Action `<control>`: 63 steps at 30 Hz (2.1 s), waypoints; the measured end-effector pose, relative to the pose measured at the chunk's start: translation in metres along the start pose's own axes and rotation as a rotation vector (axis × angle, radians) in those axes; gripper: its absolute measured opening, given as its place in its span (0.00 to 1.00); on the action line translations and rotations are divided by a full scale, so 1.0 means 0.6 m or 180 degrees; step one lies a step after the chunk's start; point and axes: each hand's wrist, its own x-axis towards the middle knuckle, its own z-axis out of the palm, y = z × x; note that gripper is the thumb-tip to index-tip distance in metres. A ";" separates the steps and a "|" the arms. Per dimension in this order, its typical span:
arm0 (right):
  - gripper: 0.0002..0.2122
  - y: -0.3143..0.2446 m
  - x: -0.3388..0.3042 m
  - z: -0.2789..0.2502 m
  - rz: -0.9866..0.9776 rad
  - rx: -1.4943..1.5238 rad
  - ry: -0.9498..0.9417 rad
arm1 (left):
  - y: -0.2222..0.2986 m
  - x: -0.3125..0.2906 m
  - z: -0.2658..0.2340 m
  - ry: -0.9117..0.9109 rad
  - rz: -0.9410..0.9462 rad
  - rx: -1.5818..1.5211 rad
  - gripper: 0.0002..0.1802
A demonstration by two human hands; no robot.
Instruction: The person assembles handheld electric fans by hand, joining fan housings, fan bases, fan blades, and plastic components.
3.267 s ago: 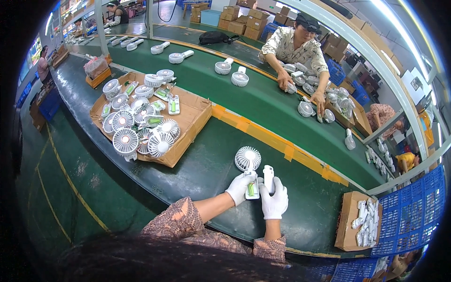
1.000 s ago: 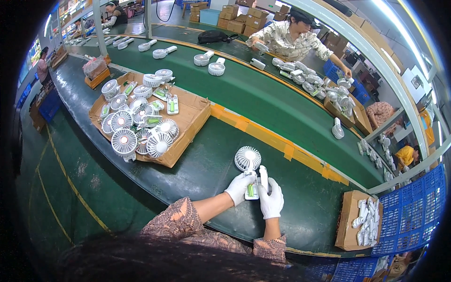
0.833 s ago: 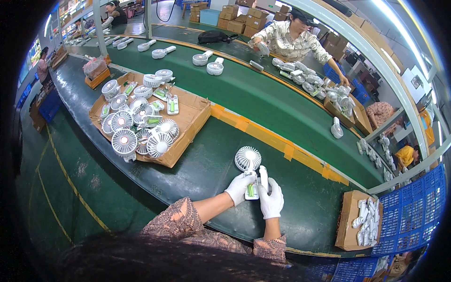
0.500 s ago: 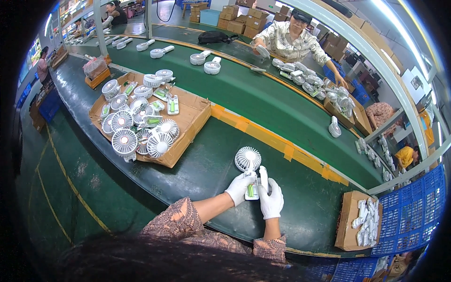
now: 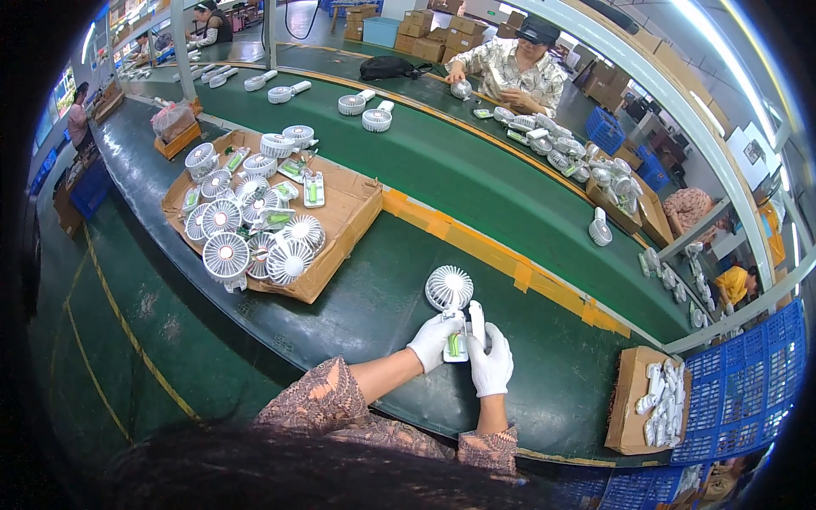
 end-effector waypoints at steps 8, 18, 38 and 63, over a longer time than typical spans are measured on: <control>0.23 0.026 0.010 -0.001 0.0028 0.0327 -0.0158 | -0.003 0.009 -0.002 -0.0005 0.0055 -0.0019 0.09; 0.23 0.092 0.039 -0.080 -0.0330 -0.0466 0.0295 | 0.070 0.160 0.024 0.0556 -0.0154 0.0408 0.18; 0.27 0.100 0.032 -0.078 -0.0598 -0.0128 -0.0235 | 0.250 0.124 0.054 -0.0142 0.1017 0.5314 0.15; 0.22 0.080 0.019 -0.059 -0.0731 -0.0630 0.0168 | 0.571 0.116 -0.129 0.3685 0.0949 0.7011 0.27</control>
